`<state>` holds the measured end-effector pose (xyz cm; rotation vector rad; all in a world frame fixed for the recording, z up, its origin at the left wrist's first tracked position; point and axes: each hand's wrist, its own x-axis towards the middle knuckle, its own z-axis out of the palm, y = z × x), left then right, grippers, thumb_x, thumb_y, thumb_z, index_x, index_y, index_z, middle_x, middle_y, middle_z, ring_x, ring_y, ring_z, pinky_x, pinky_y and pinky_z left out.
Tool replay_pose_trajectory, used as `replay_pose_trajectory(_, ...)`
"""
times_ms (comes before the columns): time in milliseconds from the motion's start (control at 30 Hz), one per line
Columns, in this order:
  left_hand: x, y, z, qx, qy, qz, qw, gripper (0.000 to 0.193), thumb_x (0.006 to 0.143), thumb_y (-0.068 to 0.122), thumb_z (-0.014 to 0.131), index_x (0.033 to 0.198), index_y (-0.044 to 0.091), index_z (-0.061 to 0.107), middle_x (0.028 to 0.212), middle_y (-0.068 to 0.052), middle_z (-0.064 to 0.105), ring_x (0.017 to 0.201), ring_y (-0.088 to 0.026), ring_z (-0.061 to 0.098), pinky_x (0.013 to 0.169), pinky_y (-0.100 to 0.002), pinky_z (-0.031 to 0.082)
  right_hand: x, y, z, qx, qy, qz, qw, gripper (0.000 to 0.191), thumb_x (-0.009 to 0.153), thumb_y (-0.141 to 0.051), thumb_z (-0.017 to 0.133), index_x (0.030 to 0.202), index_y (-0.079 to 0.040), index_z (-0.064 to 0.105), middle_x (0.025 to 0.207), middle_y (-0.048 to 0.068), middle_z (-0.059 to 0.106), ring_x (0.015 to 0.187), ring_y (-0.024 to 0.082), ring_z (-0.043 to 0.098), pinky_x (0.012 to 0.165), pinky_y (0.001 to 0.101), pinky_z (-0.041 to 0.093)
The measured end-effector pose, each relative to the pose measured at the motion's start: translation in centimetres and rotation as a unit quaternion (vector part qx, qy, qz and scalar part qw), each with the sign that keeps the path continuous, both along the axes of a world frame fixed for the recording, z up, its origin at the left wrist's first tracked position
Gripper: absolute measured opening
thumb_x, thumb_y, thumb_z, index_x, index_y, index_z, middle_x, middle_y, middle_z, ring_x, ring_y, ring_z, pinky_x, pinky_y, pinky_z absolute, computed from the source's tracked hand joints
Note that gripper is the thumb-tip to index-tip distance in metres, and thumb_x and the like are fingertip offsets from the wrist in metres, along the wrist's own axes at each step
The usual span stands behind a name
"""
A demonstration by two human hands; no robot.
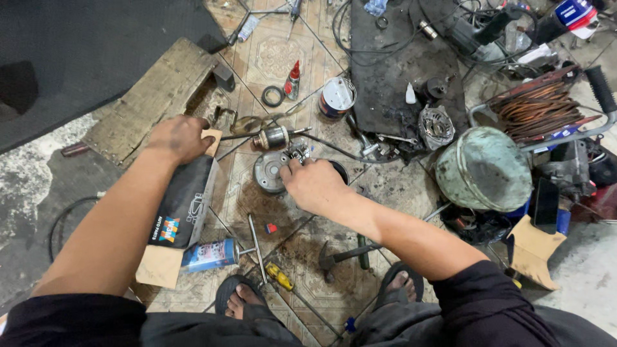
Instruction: The person sits on the floor and works on a small mechanical part, using a hammer, pliers, and a screwdriver to adjust and assemble components. The person repeatedly taps, twists, and repositions the part while handling various tools.
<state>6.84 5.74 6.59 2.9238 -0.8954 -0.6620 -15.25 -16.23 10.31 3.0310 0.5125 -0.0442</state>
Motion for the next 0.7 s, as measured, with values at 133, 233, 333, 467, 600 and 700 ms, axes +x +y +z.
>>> replay_pose_trajectory(133, -0.1, -0.4, -0.2, 0.012, -0.010, -0.012, 1.000, 0.049, 0.094, 0.049, 0.062, 0.136, 0.023, 0.066, 0.129, -0.016, 0.069, 0.122, -0.035, 0.065, 0.102, -0.048, 0.052, 0.1, -0.3, -1.3, 0.011, -0.018, -0.001, 1.000, 0.018, 0.082, -0.014, 0.060, 0.095, -0.004, 0.068, 0.085, 0.014, 0.072, 0.069, 0.030, 0.073, 0.054, 0.0423, 0.058)
replay_pose_trajectory(233, -0.1, -0.4, -0.2, 0.023, -0.014, -0.026, 0.999, 0.050, 0.096, 0.050, 0.061, 0.135, 0.020, 0.067, 0.129, -0.016, 0.070, 0.122, -0.035, 0.066, 0.103, -0.047, 0.052, 0.3, -0.5, -1.7, 0.007, 0.017, -0.004, 1.000, 0.014, 0.083, -0.015, 0.060, 0.088, -0.006, 0.070, 0.077, 0.011, 0.073, 0.066, 0.028, 0.073, 0.053, 0.0434, 0.058)
replay_pose_trajectory(333, -0.3, -0.6, -0.2, 0.028, -0.002, -0.018, 0.999, 0.051, 0.095, 0.050, 0.060, 0.138, 0.022, 0.064, 0.129, -0.017, 0.069, 0.121, -0.036, 0.065, 0.103, -0.047, 0.052, 0.4, -0.7, -1.1, -0.010, 0.065, -0.009, 0.998, 0.015, 0.085, -0.019, 0.061, 0.081, -0.010, 0.072, 0.072, 0.010, 0.073, 0.064, 0.029, 0.073, 0.053, 0.0449, 0.057)
replay_pose_trajectory(467, -0.5, -0.8, 0.2, 0.043, 0.011, -0.005, 0.999, 0.051, 0.095, 0.049, 0.061, 0.139, 0.022, 0.063, 0.129, -0.017, 0.069, 0.120, -0.036, 0.066, 0.102, -0.048, 0.052, -0.2, -0.7, 0.8, 0.033, 0.043, -0.048, 0.997, 0.044, 0.098, -0.045, 0.058, 0.083, -0.006, 0.070, 0.061, 0.013, 0.070, 0.057, 0.033, 0.071, 0.052, 0.0472, 0.056)
replay_pose_trajectory(600, -0.6, -0.5, 0.1, 0.021, -0.003, -0.012, 1.000, 0.048, 0.096, 0.048, 0.062, 0.135, 0.022, 0.067, 0.128, -0.018, 0.070, 0.120, -0.036, 0.066, 0.103, -0.048, 0.052, 0.1, -2.1, 2.0, 0.047, 0.072, -0.069, 0.994, 0.045, 0.097, -0.048, 0.057, 0.090, -0.006, 0.070, 0.065, 0.016, 0.070, 0.059, 0.038, 0.070, 0.054, 0.0509, 0.055)
replay_pose_trajectory(700, -0.7, -0.2, -0.5, 0.009, 0.007, -0.019, 1.000, 0.046, 0.094, 0.045, 0.064, 0.134, 0.022, 0.069, 0.126, -0.018, 0.071, 0.118, -0.037, 0.067, 0.101, -0.048, 0.053, 0.5, -4.5, 1.4, 0.053, 0.107, -0.088, 0.989, 0.041, 0.094, -0.047, 0.059, 0.091, -0.007, 0.070, 0.072, 0.020, 0.070, 0.068, 0.042, 0.070, 0.060, 0.0542, 0.055)
